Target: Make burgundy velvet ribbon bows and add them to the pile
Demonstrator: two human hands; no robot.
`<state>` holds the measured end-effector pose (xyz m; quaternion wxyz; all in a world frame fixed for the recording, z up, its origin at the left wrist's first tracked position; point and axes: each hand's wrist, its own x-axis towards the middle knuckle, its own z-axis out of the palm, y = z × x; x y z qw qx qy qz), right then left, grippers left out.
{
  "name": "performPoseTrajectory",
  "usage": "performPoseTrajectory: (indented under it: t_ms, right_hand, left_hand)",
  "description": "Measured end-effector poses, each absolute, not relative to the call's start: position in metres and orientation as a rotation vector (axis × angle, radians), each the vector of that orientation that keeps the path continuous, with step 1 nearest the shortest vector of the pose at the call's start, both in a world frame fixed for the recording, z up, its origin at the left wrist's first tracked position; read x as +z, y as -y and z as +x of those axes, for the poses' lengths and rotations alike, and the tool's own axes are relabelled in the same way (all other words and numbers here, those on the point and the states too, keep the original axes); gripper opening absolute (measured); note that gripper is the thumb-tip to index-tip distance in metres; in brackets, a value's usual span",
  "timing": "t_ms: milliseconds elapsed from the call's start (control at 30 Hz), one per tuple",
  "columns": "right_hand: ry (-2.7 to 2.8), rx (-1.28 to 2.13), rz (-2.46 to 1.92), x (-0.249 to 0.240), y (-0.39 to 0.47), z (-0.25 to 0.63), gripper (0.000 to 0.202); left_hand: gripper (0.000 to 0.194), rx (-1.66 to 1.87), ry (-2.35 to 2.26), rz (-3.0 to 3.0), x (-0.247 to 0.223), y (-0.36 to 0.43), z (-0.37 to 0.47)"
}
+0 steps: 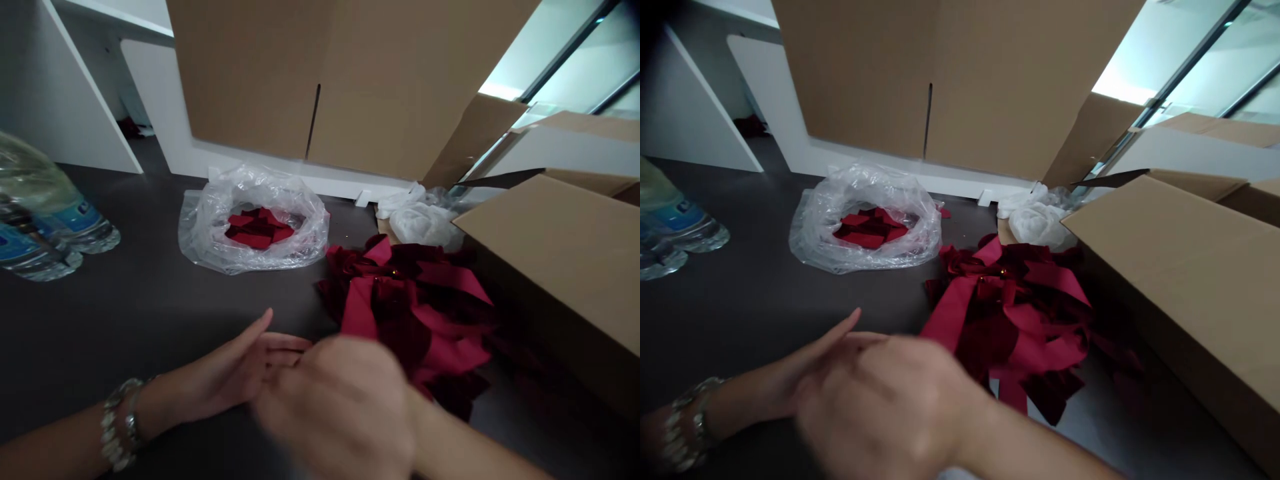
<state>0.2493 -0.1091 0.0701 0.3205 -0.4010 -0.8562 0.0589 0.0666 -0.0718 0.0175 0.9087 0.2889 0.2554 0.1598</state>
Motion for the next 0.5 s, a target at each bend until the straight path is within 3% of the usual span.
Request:
performPoseTrajectory:
  t_ms: [100, 200, 300, 400, 500]
  right_hand:
    - [2.509, 0.125, -0.581, 0.037, 0.123, 0.215, 0.02]
    - [2.686, 0.071, -0.402, 0.031, 0.128, 0.212, 0.016]
    - [2.566, 0.105, -0.504, 0.043, 0.129, 0.236, 0.022]
    - [2.266, -0.103, -0.784, 0.045, 0.13, 0.271, 0.019]
    - [2.152, -0.289, -1.168, 0.027, 0.127, 0.31, 0.04]
  left_hand:
    - [0.043, 0.286, -0.591, 0.703, 0.023, 0.073, 0.066]
    - [0.034, 0.273, -0.637, 0.862, 0.028, 0.074, 0.066]
    - [0.025, 0.312, -0.705, 0.925, 0.031, 0.073, 0.067]
    - [0.021, 0.46, -0.819, 0.914, 0.031, 0.066, 0.066]
    - [0.017, 0.546, -0.869, 0.878, 0.03, 0.058, 0.064]
